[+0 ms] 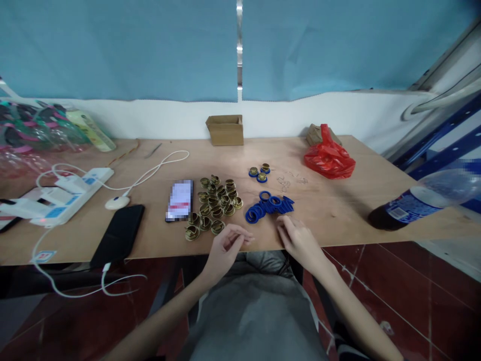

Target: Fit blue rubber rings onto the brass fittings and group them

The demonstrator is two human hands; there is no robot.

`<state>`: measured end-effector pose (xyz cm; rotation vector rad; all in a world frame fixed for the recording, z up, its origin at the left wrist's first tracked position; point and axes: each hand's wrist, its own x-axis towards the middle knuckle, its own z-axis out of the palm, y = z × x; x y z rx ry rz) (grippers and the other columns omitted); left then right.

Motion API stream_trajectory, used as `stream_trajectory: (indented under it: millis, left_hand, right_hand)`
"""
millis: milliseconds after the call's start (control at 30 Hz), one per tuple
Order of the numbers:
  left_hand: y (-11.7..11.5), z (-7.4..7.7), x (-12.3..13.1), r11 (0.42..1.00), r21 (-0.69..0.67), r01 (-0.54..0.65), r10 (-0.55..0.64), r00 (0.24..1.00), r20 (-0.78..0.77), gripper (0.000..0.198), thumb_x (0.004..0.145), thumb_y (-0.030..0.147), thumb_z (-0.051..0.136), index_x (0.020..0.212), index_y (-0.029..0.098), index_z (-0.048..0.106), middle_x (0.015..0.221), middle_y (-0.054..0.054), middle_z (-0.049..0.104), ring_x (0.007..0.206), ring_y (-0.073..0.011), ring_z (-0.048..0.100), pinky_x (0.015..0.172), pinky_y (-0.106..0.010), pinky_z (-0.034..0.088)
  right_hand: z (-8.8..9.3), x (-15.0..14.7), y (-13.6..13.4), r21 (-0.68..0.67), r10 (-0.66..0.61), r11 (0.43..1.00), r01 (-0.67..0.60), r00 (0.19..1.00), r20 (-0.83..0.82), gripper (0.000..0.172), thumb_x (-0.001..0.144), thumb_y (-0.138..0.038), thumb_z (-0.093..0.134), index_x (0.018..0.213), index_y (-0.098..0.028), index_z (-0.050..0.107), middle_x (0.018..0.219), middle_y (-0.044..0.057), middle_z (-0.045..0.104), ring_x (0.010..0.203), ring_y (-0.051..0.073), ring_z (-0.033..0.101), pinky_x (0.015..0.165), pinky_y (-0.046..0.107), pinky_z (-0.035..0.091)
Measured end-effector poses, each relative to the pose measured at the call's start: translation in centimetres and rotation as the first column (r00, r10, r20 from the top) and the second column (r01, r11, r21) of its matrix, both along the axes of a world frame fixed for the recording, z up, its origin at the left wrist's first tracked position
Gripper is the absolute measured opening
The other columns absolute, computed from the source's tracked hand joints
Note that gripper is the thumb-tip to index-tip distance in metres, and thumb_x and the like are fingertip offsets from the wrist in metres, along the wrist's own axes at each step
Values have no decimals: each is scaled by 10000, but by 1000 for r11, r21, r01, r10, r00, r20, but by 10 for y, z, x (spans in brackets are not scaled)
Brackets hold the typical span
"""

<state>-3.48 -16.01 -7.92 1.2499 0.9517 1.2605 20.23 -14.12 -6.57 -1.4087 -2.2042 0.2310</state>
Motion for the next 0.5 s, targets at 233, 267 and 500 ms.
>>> stream_trajectory:
  millis: [233, 267, 500]
  left_hand:
    - [2, -3, -3, 999, 27, -25, 25, 1000, -16, 183, 925, 341, 684, 878, 165, 678, 880, -76, 768, 808, -187, 749, 778, -319, 620]
    - [3, -2, -3, 999, 36, -31, 32, 999, -25, 178, 926, 335, 681, 868, 166, 675, 863, -69, 760, 796, -182, 741, 766, -310, 611]
    - [-2, 3, -1, 994, 94, -46, 49, 998, -30, 177, 930, 319, 674, 822, 183, 636, 783, -32, 702, 729, -156, 682, 720, -272, 563]
  right_hand:
    - [-3, 2, 4, 60, -55, 997, 50, 994, 98, 213, 1001, -139, 418, 1035, -183, 623, 1007, 130, 676, 806, 250, 629, 743, 364, 482]
    - [-3, 2, 3, 75, -62, 996, 56, 994, 87, 214, 998, -139, 420, 1028, -180, 627, 1008, 136, 679, 812, 255, 626, 748, 371, 480]
    - [3, -28, -20, -143, -53, 990, -16, 884, -464, 166, 1012, -316, 520, 980, -210, 644, 738, 22, 629, 633, 174, 587, 590, 289, 454]
